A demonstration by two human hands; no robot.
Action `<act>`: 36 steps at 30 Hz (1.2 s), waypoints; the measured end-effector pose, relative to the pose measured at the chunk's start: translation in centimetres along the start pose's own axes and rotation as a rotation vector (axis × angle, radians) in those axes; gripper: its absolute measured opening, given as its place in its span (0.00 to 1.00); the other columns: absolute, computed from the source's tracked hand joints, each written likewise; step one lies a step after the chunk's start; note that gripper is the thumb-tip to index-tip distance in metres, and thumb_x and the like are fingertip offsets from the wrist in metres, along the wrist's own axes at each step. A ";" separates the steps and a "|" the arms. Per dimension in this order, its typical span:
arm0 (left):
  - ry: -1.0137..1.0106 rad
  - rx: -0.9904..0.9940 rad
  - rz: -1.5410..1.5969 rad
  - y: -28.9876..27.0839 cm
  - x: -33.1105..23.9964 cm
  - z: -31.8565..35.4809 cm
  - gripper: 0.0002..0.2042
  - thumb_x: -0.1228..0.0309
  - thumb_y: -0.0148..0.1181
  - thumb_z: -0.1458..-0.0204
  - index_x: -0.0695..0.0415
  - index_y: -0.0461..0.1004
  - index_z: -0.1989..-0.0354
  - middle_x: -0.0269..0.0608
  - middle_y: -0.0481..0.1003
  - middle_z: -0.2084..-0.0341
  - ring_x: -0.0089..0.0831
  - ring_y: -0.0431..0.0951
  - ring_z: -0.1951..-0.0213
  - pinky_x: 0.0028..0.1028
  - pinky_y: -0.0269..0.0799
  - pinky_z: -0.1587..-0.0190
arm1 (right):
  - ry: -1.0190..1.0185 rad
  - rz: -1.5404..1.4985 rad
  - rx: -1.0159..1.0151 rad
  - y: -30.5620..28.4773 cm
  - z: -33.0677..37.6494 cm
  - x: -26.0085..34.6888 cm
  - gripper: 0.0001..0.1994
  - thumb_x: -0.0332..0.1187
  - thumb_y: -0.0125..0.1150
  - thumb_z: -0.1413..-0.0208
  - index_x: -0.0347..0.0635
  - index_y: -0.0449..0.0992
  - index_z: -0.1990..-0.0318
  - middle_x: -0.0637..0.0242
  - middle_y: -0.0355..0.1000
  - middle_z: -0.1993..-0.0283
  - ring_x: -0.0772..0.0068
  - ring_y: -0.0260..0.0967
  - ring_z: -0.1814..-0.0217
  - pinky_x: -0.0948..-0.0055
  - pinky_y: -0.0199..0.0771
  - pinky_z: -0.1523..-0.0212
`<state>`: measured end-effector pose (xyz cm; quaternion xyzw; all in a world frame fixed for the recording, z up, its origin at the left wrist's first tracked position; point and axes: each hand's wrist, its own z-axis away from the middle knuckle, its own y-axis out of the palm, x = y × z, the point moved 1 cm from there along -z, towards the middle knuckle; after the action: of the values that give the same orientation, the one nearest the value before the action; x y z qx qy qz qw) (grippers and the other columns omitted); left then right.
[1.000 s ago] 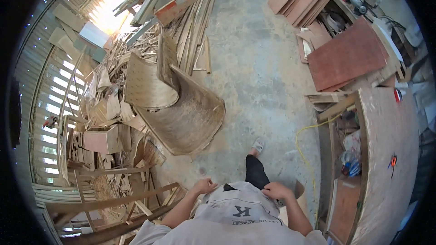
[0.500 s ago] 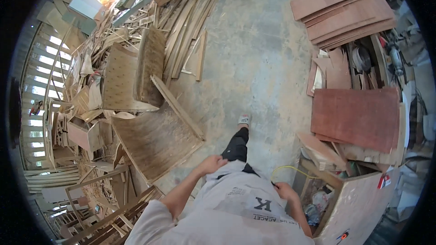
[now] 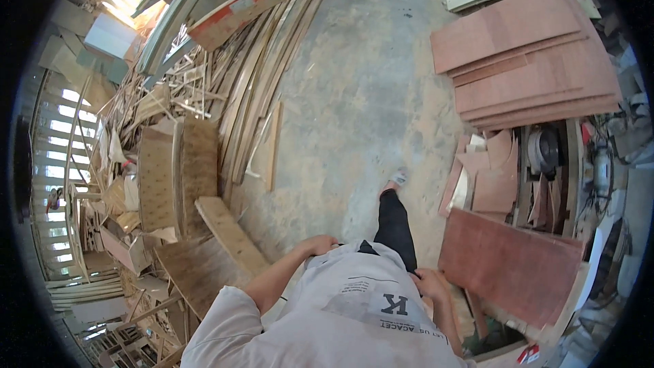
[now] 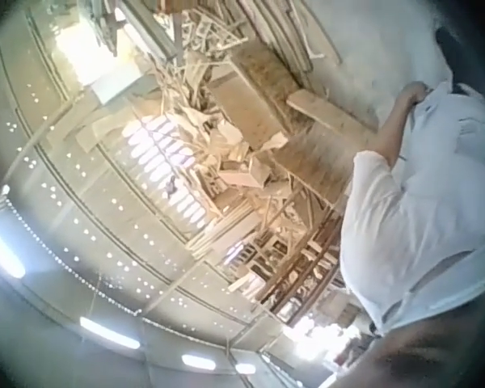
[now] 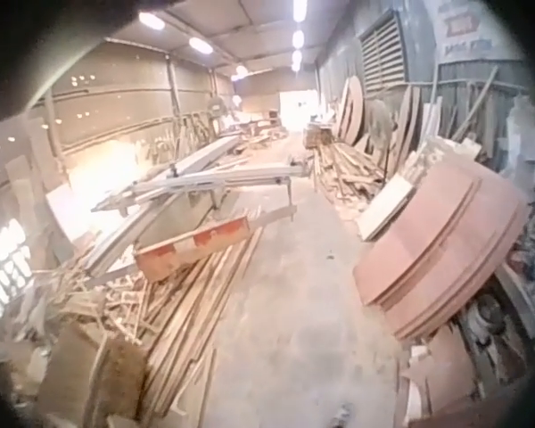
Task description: Assembling a wooden frame using a nail gun and handling long wooden planks in a manufacturing workshop.
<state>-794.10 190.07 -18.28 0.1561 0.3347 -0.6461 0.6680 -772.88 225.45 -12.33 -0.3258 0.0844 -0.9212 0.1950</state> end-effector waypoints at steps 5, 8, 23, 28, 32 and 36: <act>-0.001 -0.124 0.024 -13.8 -9.2 -8.4 0.24 0.51 0.50 0.49 0.61 0.75 0.55 0.57 0.75 0.57 0.52 0.75 0.54 0.42 0.69 0.52 | -0.009 0.015 0.089 -20.1 -9.9 14.5 0.18 0.44 0.56 0.41 0.35 0.77 0.71 0.69 0.69 0.81 0.80 0.64 0.77 0.71 0.66 0.75; 0.039 -0.254 0.055 -22.9 -16.5 -11.3 0.21 0.53 0.52 0.49 0.62 0.75 0.62 0.56 0.76 0.60 0.53 0.75 0.56 0.42 0.70 0.56 | -0.001 0.166 0.149 -28.2 -16.2 17.8 0.18 0.44 0.56 0.42 0.35 0.78 0.67 0.64 0.72 0.78 0.74 0.67 0.75 0.68 0.67 0.72; 0.089 0.086 0.012 -72.5 -30.0 -44.4 0.19 0.54 0.54 0.49 0.60 0.76 0.68 0.44 0.76 0.76 0.29 0.72 0.71 0.33 0.68 0.66 | 0.051 -0.005 0.109 -64.3 -47.1 42.2 0.24 0.52 0.55 0.43 0.36 0.78 0.68 0.62 0.73 0.74 0.73 0.67 0.71 0.70 0.68 0.68; 0.007 0.421 -0.354 -87.4 -39.1 -54.4 0.18 0.61 0.53 0.52 0.60 0.76 0.58 0.48 0.79 0.65 0.34 0.77 0.62 0.35 0.71 0.58 | 0.125 -0.468 -0.026 -74.5 -54.2 48.5 0.19 0.50 0.61 0.44 0.43 0.76 0.73 0.76 0.65 0.78 0.82 0.59 0.73 0.76 0.60 0.73; 0.053 0.315 -0.364 -98.1 -42.1 -64.3 0.16 0.57 0.58 0.56 0.56 0.79 0.65 0.50 0.79 0.69 0.44 0.79 0.64 0.36 0.72 0.60 | 0.034 -0.424 0.014 -85.6 -64.2 54.3 0.14 0.46 0.62 0.44 0.45 0.76 0.70 0.78 0.64 0.78 0.84 0.57 0.76 0.79 0.57 0.75; 0.009 0.054 -0.369 -109.6 -50.2 -71.7 0.16 0.57 0.58 0.56 0.57 0.79 0.68 0.52 0.78 0.70 0.48 0.78 0.65 0.38 0.73 0.61 | -0.003 -0.543 0.025 -98.5 -74.3 59.2 0.14 0.43 0.62 0.45 0.42 0.75 0.73 0.77 0.64 0.78 0.84 0.57 0.74 0.76 0.58 0.75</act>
<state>-914.75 261.37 -13.29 0.1130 0.3429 -0.7657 0.5323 -892.05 292.60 -8.33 -0.3354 -0.0177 -0.9403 -0.0548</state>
